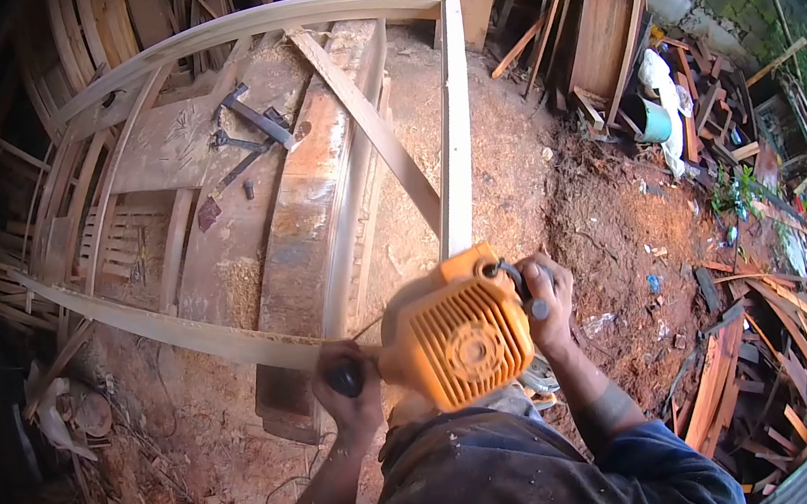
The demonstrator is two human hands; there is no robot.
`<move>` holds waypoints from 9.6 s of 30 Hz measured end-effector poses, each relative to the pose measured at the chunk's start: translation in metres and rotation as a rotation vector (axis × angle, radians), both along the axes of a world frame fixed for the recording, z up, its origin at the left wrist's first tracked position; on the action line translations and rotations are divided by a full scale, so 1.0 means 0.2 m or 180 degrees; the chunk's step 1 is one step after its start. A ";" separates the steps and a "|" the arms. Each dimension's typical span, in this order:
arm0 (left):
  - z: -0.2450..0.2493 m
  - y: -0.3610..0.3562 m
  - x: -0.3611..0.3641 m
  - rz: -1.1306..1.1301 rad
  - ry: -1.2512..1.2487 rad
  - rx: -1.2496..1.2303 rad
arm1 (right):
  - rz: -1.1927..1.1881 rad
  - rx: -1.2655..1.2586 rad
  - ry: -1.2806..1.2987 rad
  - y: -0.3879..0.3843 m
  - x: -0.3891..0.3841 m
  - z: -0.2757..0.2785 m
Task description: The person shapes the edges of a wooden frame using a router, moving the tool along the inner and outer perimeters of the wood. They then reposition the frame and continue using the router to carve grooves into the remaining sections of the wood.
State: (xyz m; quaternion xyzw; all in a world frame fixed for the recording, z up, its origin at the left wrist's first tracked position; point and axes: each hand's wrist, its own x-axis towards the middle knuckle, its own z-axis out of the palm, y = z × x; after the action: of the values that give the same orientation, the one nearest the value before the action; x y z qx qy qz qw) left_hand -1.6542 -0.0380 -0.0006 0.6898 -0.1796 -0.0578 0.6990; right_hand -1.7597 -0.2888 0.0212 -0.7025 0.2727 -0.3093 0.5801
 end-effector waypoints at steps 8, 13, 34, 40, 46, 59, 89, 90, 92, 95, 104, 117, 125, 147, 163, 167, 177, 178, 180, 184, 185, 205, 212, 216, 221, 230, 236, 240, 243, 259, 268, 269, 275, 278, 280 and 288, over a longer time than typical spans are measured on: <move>-0.07 -0.56 0.53 0.0130 0.0148 -0.0015 | -0.0237 0.0244 -0.0041 -0.54 0.50 -0.05; 0.00 -0.96 0.85 0.0237 -0.0170 0.0368 | -0.0414 -0.0137 -0.0186 -0.94 0.85 -0.06; -0.09 -1.78 1.59 0.0303 -0.0593 0.0305 | -0.0273 -0.2229 -0.0246 -1.89 1.59 -0.19; -0.09 -1.97 1.75 0.0419 -0.0729 0.0220 | -0.0386 -0.2423 -0.0334 -2.07 1.76 -0.21; -0.15 -2.29 2.05 0.0430 -0.0708 -0.0261 | -0.0213 -0.1388 -0.0385 -2.33 1.99 -0.21; -0.08 -2.72 2.44 0.0257 -0.1003 -0.0163 | -0.0522 -0.0894 -0.0625 -2.77 2.38 -0.20; -0.06 -2.69 2.44 0.0308 -0.0566 0.0295 | -0.0531 -0.0874 -0.0125 -2.70 2.37 -0.11; -0.01 -2.63 2.35 0.0243 -0.0270 0.0264 | -0.0780 -0.2632 0.0286 -2.74 2.35 -0.20; -0.06 -2.58 2.32 0.0290 -0.0380 0.0217 | -0.0723 -0.2462 0.0220 -2.68 2.30 -0.21; -0.06 -2.46 2.20 0.0356 -0.0436 0.0204 | -0.0670 -0.2400 0.0376 -2.54 2.20 -0.19; -0.17 -2.11 1.97 0.0421 -0.0911 0.0265 | -0.0459 -0.2322 0.0226 -2.23 1.90 -0.23; -0.05 -1.64 1.47 0.0497 -0.0570 0.0685 | -0.0335 -0.1841 -0.0110 -1.81 1.54 -0.25; -0.13 -1.54 1.43 0.0535 -0.0969 0.0576 | -0.0403 -0.1952 -0.0048 -1.69 1.44 -0.25; -0.10 -1.11 0.99 0.0501 -0.1187 0.0229 | -0.0420 -0.0399 -0.0546 -1.19 1.05 -0.18; -0.10 -0.45 0.41 0.0563 -0.0434 0.0643 | -0.0310 0.0066 -0.0300 -0.42 0.46 -0.05; -0.16 -0.30 0.28 0.0540 -0.0174 0.0502 | -0.0260 -0.2490 0.0480 -0.41 0.32 -0.18; -0.04 -0.04 -0.09 0.0691 0.0377 0.0522 | 0.0188 0.0234 -0.0045 -0.10 0.12 -0.01; -0.02 -0.03 -0.12 0.0727 0.0502 0.0579 | 0.0268 0.0060 -0.0082 -0.13 0.12 -0.08; -0.03 -0.02 -0.17 0.0858 0.0155 0.0527 | 0.0521 0.0123 -0.0014 -0.13 0.12 -0.08; -0.09 -0.01 -0.27 0.1248 0.0414 -0.0009 | 0.1028 0.0504 0.0263 -0.11 0.10 0.04; -0.09 -0.02 -0.28 0.1285 0.0347 -0.0053 | 0.1148 0.0473 0.0300 -0.13 0.11 0.03; -0.07 -0.38 -0.77 0.4026 0.0242 0.0192 | 0.3905 0.0377 -0.0417 -0.21 0.62 -0.07; -0.12 -0.43 -0.82 0.4333 0.0149 0.0586 | 0.4186 0.0687 -0.0537 -0.15 0.74 -0.14; -0.05 -0.51 -0.80 0.4549 0.0200 0.0088 | 0.4128 0.0596 -0.0491 -0.15 0.72 -0.10; -0.06 -0.49 -0.79 0.4542 0.0261 0.0222 | 0.4024 0.0445 -0.0509 -0.14 0.73 -0.11; -0.07 -0.47 -0.77 0.4441 0.0089 0.0143 | 0.3658 0.0194 -0.0730 -0.14 0.70 -0.14; -0.06 -0.47 -0.77 0.4521 0.0055 0.0357 | 0.3677 0.0068 -0.0960 -0.13 0.73 -0.14; -0.05 -0.45 -0.75 0.4495 0.0122 0.0282 | 0.3760 0.0370 -0.0464 -0.11 0.71 -0.09; -0.08 -0.39 -0.70 0.4406 0.0087 0.0231 | 0.3560 -0.0120 -0.0716 -0.09 0.75 -0.09; -0.08 -0.17 -0.43 0.4375 -0.0078 0.0163 | 0.3763 0.0558 -0.0810 0.19 1.00 -0.07; -0.12 0.05 -0.21 0.4321 -0.0213 0.0074 | 0.3847 0.0552 -0.0308 0.37 1.26 -0.08; -0.14 0.08 -0.19 0.4313 -0.0202 -0.0006 | 0.3856 0.0599 -0.0377 0.40 1.28 -0.08; -0.11 0.17 -0.08 0.4381 -0.0362 0.0258 | 0.3754 0.0520 -0.0136 0.49 1.42 -0.08; -0.11 0.23 -0.02 0.4362 -0.0254 0.0271 | 0.3539 0.0023 0.0100 0.54 1.46 -0.05; -0.11 0.26 0.03 0.4366 -0.0186 0.0270 | 0.3498 -0.0047 0.0073 0.57 1.50 -0.04; -0.12 0.43 0.23 0.4252 -0.0396 0.0204 | 0.3551 0.0371 0.0219 0.72 1.74 -0.12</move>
State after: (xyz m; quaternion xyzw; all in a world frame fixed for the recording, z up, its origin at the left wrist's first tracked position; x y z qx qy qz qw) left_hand -1.6089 0.0477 -0.0241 0.6752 0.2477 0.4217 0.5522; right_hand -1.4124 -0.1451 -0.0028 -0.7167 -0.1048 0.0830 0.6844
